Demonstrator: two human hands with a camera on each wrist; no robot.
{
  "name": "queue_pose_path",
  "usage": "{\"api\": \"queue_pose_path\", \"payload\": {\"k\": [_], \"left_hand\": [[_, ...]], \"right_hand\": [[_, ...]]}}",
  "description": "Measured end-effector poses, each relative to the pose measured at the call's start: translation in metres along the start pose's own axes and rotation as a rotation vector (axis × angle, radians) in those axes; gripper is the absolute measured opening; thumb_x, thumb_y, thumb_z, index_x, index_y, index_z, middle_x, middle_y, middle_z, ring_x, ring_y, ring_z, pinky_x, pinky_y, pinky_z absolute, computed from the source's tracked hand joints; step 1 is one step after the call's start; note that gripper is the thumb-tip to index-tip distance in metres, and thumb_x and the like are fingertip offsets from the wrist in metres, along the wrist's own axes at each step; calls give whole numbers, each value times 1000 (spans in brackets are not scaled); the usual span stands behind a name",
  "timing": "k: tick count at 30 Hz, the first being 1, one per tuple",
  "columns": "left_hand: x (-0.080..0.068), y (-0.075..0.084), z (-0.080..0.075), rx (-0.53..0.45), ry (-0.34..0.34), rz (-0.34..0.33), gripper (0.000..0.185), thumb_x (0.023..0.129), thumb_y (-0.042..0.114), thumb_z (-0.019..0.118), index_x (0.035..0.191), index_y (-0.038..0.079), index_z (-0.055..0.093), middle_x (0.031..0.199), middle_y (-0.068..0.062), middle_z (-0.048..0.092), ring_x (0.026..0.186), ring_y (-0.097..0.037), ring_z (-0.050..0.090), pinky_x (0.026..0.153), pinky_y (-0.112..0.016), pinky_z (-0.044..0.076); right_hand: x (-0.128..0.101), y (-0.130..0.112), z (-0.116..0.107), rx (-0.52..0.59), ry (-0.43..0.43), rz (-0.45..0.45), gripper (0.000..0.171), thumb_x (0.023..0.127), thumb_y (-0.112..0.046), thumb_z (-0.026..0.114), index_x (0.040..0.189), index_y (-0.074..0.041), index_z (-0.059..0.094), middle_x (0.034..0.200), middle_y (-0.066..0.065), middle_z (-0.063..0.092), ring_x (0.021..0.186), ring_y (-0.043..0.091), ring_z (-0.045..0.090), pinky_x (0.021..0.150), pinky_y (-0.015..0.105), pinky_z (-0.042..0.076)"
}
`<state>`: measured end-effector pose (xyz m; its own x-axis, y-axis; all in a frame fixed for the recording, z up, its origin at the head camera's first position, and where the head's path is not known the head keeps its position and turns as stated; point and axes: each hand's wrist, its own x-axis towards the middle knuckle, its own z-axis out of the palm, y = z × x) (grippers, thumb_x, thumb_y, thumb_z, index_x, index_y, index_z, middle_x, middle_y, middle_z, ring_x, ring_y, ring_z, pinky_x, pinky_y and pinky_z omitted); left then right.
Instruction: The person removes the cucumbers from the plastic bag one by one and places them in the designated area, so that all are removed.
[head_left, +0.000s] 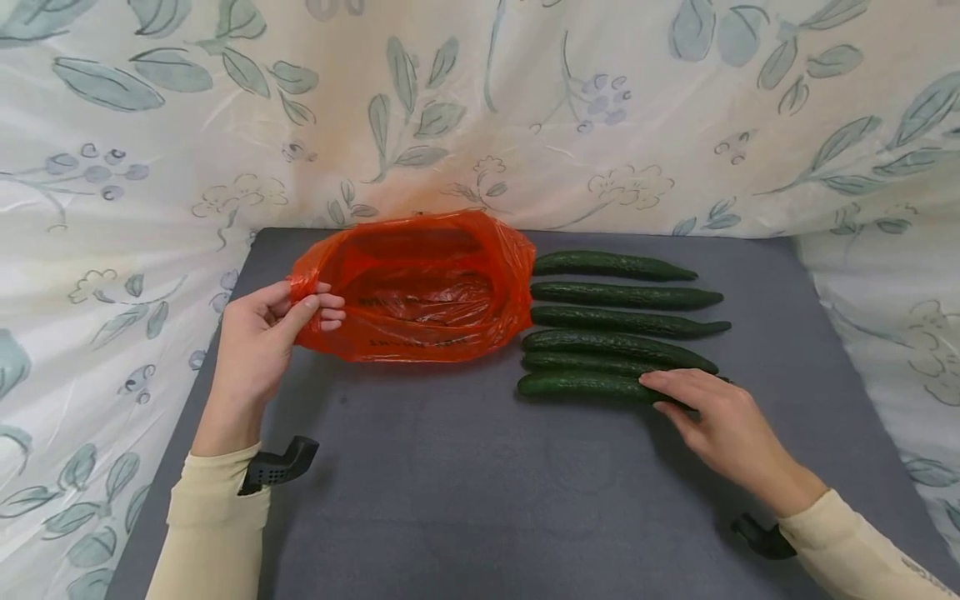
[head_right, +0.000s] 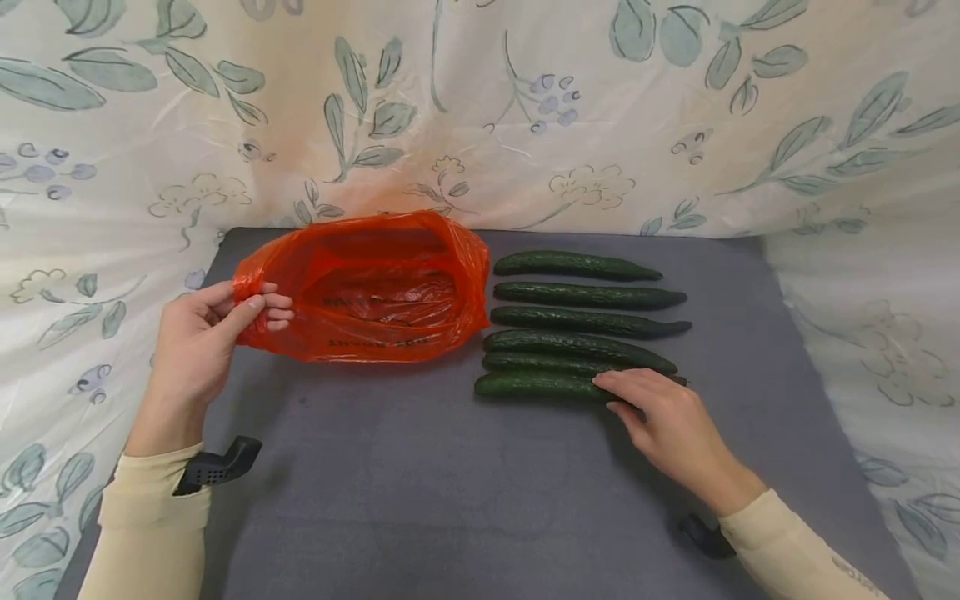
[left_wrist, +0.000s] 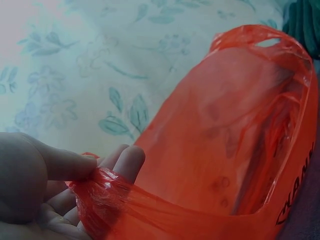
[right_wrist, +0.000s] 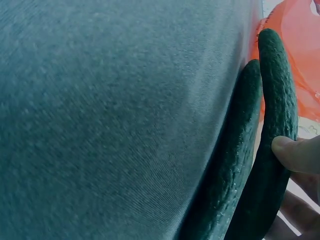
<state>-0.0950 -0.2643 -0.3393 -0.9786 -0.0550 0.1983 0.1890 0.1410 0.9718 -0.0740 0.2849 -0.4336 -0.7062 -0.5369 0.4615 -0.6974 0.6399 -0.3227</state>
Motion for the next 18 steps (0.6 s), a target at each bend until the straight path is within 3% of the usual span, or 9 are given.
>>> {"api": "queue_pose_path", "payload": {"k": [2,4,5,6,18], "left_hand": [[0,0,0,-6,0,3,22,106,2,68,123,-13,71,102,-17,80,85,-26,81,83,-33,65],[0,-1,0,-7,-2,2,23,107,2,68,123,-13,71,103,-17,80,85,-25,81,83,-33,65],[-1,-1,0,-7,-3,1,23,107,2,68,123,-13,71,103,-17,80,85,-25,81,83,-33,65],[-1,-1,0,-8,-4,-1,23,107,3,68,123,-13,71,103,-18,80,85,-25,81,84,-33,65],[0,0,-1,-24,15,-18,24,106,4,70,123,-12,72,104,-19,79,84,-24,81,84,-33,64]], "right_hand": [[-2,0,3,0,-14,12,29,103,-25,78,130,-13,78,123,0,77,109,21,74,84,32,59],[-3,1,5,-5,-31,23,44,87,-6,89,129,-13,78,122,1,77,109,21,74,81,36,60],[-4,1,7,-10,-37,28,44,87,-5,90,129,-12,79,121,1,77,108,21,74,80,37,60],[-5,1,8,-15,-46,31,54,78,4,92,128,-12,79,121,1,77,108,21,74,79,39,61],[-7,7,18,-46,-61,51,53,77,5,94,126,-12,79,118,4,77,104,22,76,74,42,64]]}}
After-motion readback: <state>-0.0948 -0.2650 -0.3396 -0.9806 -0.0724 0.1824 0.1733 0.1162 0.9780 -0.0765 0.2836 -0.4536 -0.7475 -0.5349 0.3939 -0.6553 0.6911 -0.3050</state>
